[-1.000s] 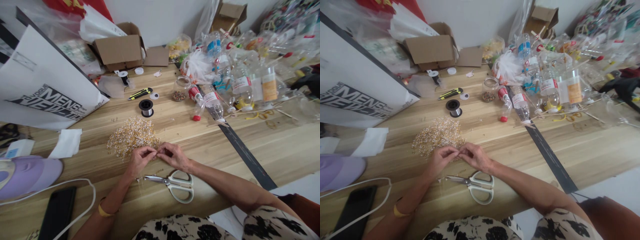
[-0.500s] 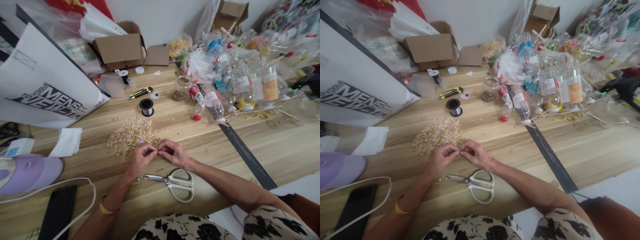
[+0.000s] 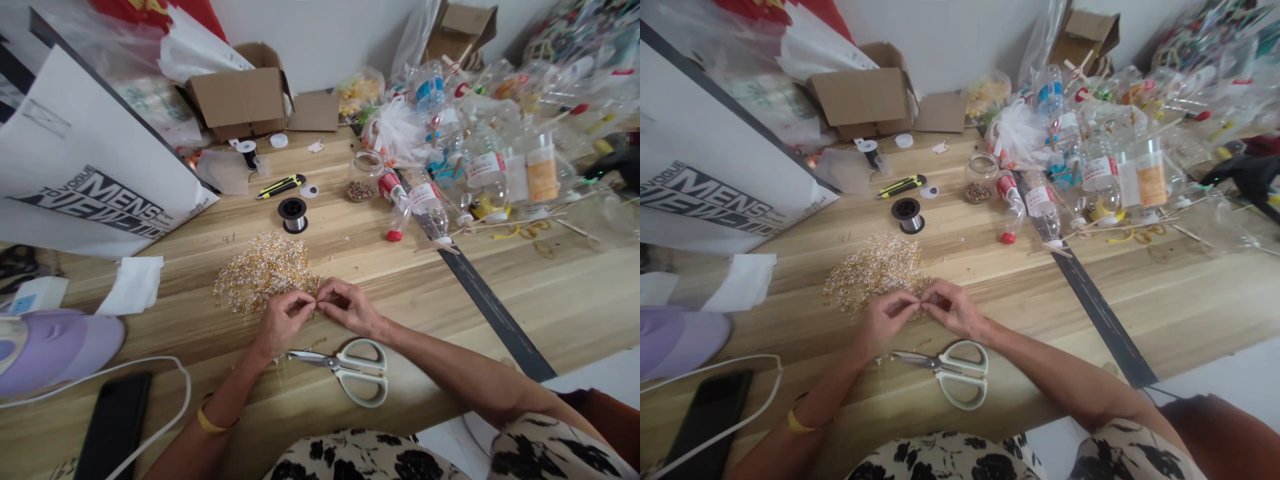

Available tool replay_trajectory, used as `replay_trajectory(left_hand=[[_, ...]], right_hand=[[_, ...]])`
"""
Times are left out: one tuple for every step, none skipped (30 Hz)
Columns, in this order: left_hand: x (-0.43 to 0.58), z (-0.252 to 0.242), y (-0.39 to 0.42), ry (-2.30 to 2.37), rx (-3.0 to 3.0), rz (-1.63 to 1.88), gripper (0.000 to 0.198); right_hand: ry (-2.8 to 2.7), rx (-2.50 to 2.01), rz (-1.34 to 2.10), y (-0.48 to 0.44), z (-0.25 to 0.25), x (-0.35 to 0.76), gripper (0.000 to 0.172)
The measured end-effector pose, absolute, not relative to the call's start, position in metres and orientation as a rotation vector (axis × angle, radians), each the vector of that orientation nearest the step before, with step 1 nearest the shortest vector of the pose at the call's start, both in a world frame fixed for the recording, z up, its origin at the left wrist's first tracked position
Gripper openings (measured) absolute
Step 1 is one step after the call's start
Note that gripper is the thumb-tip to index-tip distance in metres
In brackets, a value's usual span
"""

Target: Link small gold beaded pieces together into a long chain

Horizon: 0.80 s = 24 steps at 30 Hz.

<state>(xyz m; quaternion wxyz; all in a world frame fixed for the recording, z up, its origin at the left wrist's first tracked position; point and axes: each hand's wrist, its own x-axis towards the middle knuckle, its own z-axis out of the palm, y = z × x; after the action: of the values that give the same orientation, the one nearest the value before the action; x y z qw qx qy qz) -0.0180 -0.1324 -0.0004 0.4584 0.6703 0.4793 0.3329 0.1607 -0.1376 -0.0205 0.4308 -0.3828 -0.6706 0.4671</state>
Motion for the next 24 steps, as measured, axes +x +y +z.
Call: replay_trajectory(left_hand=[[-0.0181, -0.0006, -0.1326, 1.182, 1.672, 0.823, 0.007], [-0.0181, -0.0005, -0.1329, 1.185, 1.69, 0.823, 0.007], [-0.0181, -0.0003, -0.1331, 1.188, 1.707, 0.824, 0.008], [-0.018, 0.0, -0.1333, 1.193, 1.717, 0.826, 0.008], [-0.018, 0.0002, -0.1335, 1.198, 1.721, 0.826, 0.008], [-0.0179, 0.0002, -0.1336, 1.199, 1.723, 0.825, 0.007], [-0.0179, 0.0, -0.1337, 1.201, 1.721, 0.827, 0.007], [-0.018, -0.0004, -0.1337, 1.202, 1.72, 0.828, 0.007], [-0.0181, -0.0009, -0.1337, 1.202, 1.724, 0.827, 0.007], [-0.0183, -0.0015, -0.1336, 1.202, 1.732, 0.826, 0.006], [-0.0185, -0.002, -0.1336, 1.203, 1.742, 0.822, 0.006], [-0.0187, -0.0024, -0.1336, 1.204, 1.753, 0.82, 0.006], [-0.0188, -0.0024, -0.1336, 1.205, 1.761, 0.82, 0.006], [-0.0189, -0.0022, -0.1337, 1.207, 1.767, 0.819, 0.007], [-0.019, -0.0018, -0.1338, 1.21, 1.769, 0.817, 0.007], [-0.0189, -0.0012, -0.134, 1.214, 1.768, 0.811, 0.007], [-0.0188, -0.0007, -0.1342, 1.219, 1.766, 0.802, 0.007], [-0.0187, -0.0003, -0.1344, 1.222, 1.764, 0.793, 0.008], [-0.0185, -0.0001, -0.1345, 1.225, 1.763, 0.788, 0.008], [-0.0184, -0.0001, -0.1347, 1.227, 1.764, 0.788, 0.008], [-0.0184, -0.0005, -0.1348, 1.228, 1.766, 0.796, 0.008], [-0.0184, -0.0009, -0.1348, 1.229, 1.769, 0.805, 0.008], [-0.0186, -0.0015, -0.1348, 1.229, 1.77, 0.809, 0.008], [-0.0188, -0.0021, -0.1348, 1.228, 1.771, 0.809, 0.008]], right_hand=[[-1.666, -0.955, 1.171, -0.1374, -0.0208, 0.1608, 0.012], [-1.662, -0.958, 1.176, -0.1373, -0.0212, 0.1608, 0.012], [-1.663, -0.961, 1.183, -0.1373, -0.0215, 0.1608, 0.012], [-1.666, -0.965, 1.189, -0.1373, -0.0218, 0.1608, 0.013], [-1.667, -0.968, 1.193, -0.1372, -0.0219, 0.1608, 0.013], [-1.669, -0.969, 1.195, -0.1372, -0.0219, 0.1608, 0.013], [-1.67, -0.967, 1.195, -0.1371, -0.0217, 0.1609, 0.013], [-1.671, -0.961, 1.193, -0.1371, -0.0214, 0.1609, 0.013], [-1.673, -0.955, 1.191, -0.1371, -0.0211, 0.1609, 0.012], [-1.672, -0.949, 1.193, -0.1371, -0.0207, 0.1608, 0.012], [-1.67, -0.946, 1.202, -0.1372, -0.0204, 0.1608, 0.011], [-1.664, -0.946, 1.215, -0.1373, -0.0201, 0.1607, 0.011], [-1.654, -0.948, 1.228, -0.1375, -0.02, 0.1606, 0.011], [-1.646, -0.952, 1.241, -0.1376, -0.02, 0.1604, 0.011], [-1.639, -0.957, 1.252, -0.1378, -0.0202, 0.1603, 0.011], [-1.636, -0.961, 1.26, -0.1379, -0.0204, 0.1601, 0.012], [-1.636, -0.963, 1.264, -0.138, -0.0206, 0.16, 0.012], [-1.637, -0.964, 1.266, -0.138, -0.0208, 0.1599, 0.013], [-1.64, -0.965, 1.264, -0.138, -0.0209, 0.1599, 0.013], [-1.642, -0.966, 1.26, -0.138, -0.021, 0.1598, 0.013], [-1.644, -0.967, 1.256, -0.138, -0.021, 0.1598, 0.014], [-1.646, -0.966, 1.256, -0.1381, -0.021, 0.1598, 0.014], [-1.647, -0.964, 1.259, -0.1382, -0.0208, 0.1598, 0.014], [-1.649, -0.963, 1.263, -0.1383, -0.0206, 0.1598, 0.014]])
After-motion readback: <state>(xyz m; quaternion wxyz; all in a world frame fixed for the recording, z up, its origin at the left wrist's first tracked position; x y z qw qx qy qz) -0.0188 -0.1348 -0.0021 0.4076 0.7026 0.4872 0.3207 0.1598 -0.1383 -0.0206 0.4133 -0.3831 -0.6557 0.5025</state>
